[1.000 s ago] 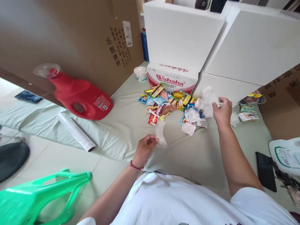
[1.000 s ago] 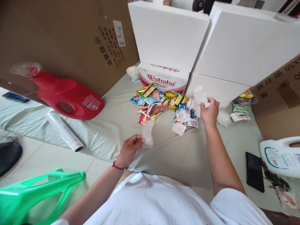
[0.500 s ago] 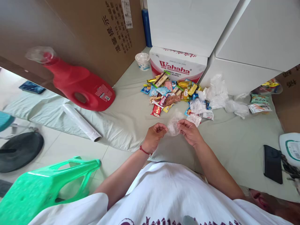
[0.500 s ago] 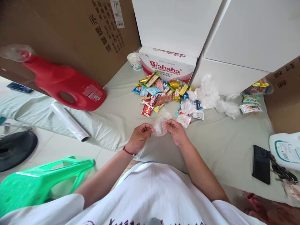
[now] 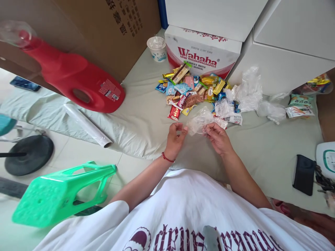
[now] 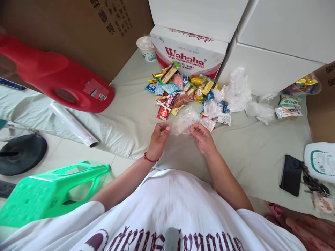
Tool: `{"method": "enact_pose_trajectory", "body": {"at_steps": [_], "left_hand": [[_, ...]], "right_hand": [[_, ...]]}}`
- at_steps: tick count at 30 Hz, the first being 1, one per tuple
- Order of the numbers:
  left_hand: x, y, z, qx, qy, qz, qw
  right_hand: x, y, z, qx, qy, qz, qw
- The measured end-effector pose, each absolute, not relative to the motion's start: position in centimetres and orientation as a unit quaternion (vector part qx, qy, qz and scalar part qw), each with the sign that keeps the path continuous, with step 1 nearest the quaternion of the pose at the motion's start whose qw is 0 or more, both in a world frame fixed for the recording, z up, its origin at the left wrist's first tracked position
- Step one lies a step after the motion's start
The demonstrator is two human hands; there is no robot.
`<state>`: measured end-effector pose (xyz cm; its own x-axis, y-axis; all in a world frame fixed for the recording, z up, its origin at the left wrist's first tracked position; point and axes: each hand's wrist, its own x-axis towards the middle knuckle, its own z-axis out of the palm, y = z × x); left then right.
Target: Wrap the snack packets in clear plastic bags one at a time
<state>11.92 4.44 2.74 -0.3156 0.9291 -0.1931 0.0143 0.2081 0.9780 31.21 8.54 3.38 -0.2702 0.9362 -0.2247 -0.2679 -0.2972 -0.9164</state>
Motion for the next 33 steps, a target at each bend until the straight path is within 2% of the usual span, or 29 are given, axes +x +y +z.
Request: {"method": "enact_pose_trajectory", "body": {"at_steps": [2, 4, 9, 13, 15, 18, 20, 24, 28, 33], "left_hand": [[12.3, 5.5, 2.5, 0.426, 0.643, 0.467, 0.432], [12.3, 6.4, 1.9, 0.442, 0.621, 0.442, 0.473], [11.0, 7.0, 0.8, 0.346, 0.595, 0.492, 0.534], [11.5, 6.1, 2.1, 0.312, 0.588, 0.447, 0.597], [12.8, 5.4, 3.2, 0.395, 0.590, 0.417, 0.568], [14.7, 4.8, 4.0, 0.551, 0.596, 0.412, 0.414], [15.1, 4.8, 3.8, 0.591, 0.583, 0.415, 0.373], [13.9, 5.3, 2.2, 0.465, 0.590, 0.468, 0.466], [12.3, 4.7, 0.3, 0.321, 0.599, 0.538, 0.498], [11.5, 2.4, -0.3, 0.262, 0.564, 0.486, 0.614]], "right_hand": [[31.4, 8.4, 3.2, -0.417, -0.426, 0.682, 0.424], [31.9, 8.4, 2.8, -0.446, -0.417, 0.667, 0.427], [33.6, 8.5, 1.6, -0.549, -0.360, 0.588, 0.472], [34.2, 8.3, 1.5, -0.532, -0.412, 0.566, 0.477], [34.1, 8.1, 1.7, -0.513, -0.455, 0.555, 0.471], [33.8, 8.0, 1.9, -0.497, -0.499, 0.542, 0.458], [33.7, 8.1, 1.9, -0.494, -0.505, 0.540, 0.458], [33.7, 7.8, 1.3, -0.520, -0.450, 0.519, 0.508], [33.6, 6.9, 0.5, -0.519, -0.361, 0.526, 0.569], [34.2, 6.4, 0.6, -0.468, -0.268, 0.626, 0.563]]}}
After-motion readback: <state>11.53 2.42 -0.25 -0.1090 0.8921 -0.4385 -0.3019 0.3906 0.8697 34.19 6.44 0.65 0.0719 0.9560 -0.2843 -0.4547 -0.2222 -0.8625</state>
